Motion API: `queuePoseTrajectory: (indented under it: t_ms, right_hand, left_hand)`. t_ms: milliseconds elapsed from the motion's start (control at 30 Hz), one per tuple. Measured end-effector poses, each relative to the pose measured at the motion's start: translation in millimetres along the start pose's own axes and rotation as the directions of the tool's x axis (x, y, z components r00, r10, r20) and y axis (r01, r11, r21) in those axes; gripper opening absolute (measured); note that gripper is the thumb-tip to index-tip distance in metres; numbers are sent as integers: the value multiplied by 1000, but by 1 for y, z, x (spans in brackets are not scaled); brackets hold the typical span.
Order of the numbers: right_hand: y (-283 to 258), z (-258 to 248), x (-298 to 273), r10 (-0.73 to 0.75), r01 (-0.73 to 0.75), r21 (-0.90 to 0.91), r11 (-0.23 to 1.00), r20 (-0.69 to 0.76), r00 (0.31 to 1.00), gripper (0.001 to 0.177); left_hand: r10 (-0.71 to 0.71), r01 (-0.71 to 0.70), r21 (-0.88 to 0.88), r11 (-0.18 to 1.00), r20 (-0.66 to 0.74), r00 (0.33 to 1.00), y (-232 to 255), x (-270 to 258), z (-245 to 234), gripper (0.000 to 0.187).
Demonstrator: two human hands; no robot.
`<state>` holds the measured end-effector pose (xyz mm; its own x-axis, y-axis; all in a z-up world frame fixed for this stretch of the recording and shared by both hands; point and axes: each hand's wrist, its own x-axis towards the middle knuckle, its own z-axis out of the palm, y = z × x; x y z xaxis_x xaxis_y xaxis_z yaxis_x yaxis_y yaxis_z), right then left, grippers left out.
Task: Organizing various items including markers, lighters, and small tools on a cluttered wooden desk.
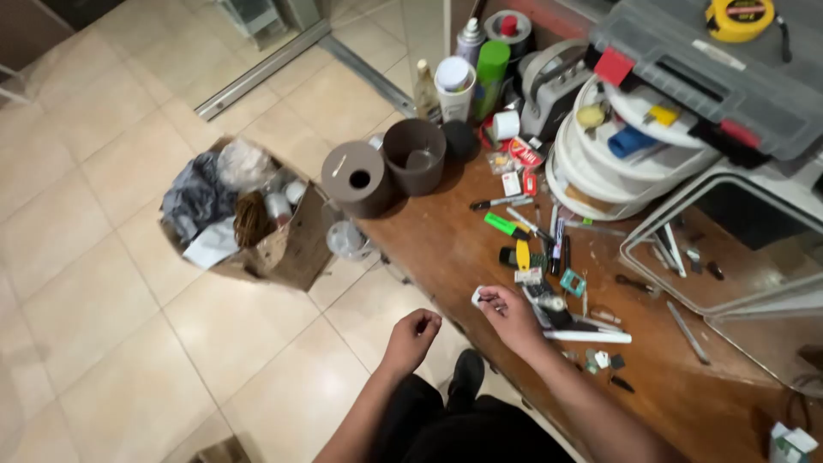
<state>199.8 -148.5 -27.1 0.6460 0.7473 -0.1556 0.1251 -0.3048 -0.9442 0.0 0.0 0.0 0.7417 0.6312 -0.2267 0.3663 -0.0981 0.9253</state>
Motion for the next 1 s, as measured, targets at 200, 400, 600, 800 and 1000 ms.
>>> queuePoseTrajectory:
  t_ms: [200,400,600,800,1000]
  right_hand:
    - [7,-12,30,20,-7,86,996,-157,987,32]
    - [19,-18,36,137,-95,149,984,-310,941,33]
    - [34,-6,57,170,-136,106,985,-469,867,35]
    - [11,16,77,246,-170,186,968,-550,798,32]
    - [11,29,85,270,-169,222,960,-586,764,32]
  left_hand:
    - [192,-189,-37,981,130,973,16,111,8,15]
    - [210,-225,51,973,212,955,25,239,44,18]
    - [420,-470,314,825,218,881,35,321,69,27]
    - [265,-504,518,691,468,843,43,347,78,20]
    - [256,-533,500,683,519,815,39,359,82,26]
